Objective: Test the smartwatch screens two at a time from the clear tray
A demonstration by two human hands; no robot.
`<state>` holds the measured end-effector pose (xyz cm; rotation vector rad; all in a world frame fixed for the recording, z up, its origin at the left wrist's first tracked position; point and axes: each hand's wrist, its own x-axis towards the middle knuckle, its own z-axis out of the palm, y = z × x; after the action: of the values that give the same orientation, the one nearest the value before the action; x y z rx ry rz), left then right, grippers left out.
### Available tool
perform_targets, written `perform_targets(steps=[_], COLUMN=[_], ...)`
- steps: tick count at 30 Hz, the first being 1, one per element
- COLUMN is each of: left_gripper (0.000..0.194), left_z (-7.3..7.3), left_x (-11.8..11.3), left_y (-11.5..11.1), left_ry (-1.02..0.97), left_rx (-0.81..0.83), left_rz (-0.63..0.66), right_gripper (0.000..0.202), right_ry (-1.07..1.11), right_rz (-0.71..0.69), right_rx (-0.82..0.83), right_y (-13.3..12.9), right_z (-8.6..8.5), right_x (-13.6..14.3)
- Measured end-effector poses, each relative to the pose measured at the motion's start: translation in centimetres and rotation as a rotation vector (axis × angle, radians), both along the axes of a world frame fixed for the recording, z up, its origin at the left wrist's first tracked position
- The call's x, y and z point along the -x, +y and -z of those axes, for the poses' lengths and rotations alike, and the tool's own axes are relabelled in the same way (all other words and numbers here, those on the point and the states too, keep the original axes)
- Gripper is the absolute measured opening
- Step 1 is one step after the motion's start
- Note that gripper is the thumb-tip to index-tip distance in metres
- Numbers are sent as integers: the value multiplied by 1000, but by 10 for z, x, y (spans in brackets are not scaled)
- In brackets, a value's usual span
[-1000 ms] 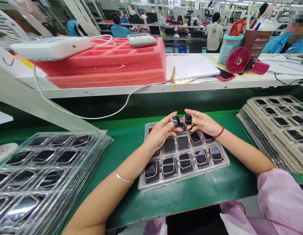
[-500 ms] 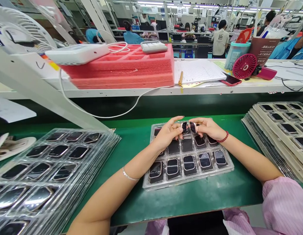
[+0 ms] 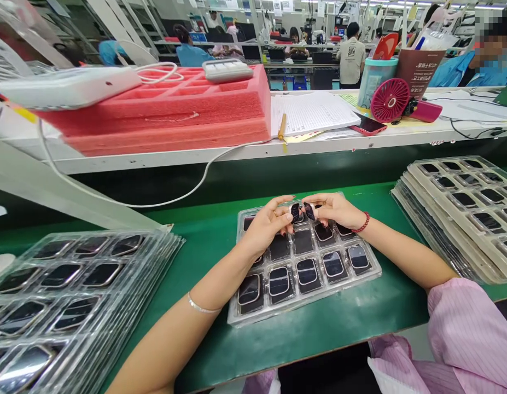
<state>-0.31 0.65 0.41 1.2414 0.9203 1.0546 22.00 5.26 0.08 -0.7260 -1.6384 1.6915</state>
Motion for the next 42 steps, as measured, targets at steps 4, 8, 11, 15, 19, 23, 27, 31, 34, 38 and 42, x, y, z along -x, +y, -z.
perform_targets(steps=[4, 8, 11, 15, 19, 23, 27, 31, 34, 38, 42], left_gripper=[59, 58, 59, 53, 48, 40, 48, 49, 27, 19, 39], left_z=[2, 4, 4, 1, -4, -4, -4, -12, -16, -8, 0], left_x=[1, 1, 1, -1, -5, -7, -7, 0, 10, 22, 31], left_y=[1, 2, 2, -2, -6, -7, -5, -6, -12, -27, -47], left_ry=[5, 12, 24, 61, 115, 188, 176, 232, 433, 935, 1179], left_rx=[-19, -21, -10, -18, -37, -46, -58, -48, -158, -363, -447], left_rz=[3, 2, -6, -77, -145, -145, -124, -115, -120, -117, -106], right_gripper=[46, 44, 42, 44, 49, 40, 37, 21, 6, 9, 22], right_ry=[-12, -49, -82, -60, -35, -75, -92, -189, -346, -652, -768], right_rz=[-1, 21, 28, 62, 80, 41, 13, 38, 96, 103, 55], right_rx=[-25, -86, -142, -83, 3, -30, -75, -181, -488, -856, -1005], right_y=[-1, -2, -3, -3, -1, -3, -4, -7, -16, -30, -37], right_z=[1, 3, 4, 5, 5, 4, 0, -8, -11, -7, -5], right_x=[2, 3, 3, 6, 8, 7, 5, 8, 17, 27, 19])
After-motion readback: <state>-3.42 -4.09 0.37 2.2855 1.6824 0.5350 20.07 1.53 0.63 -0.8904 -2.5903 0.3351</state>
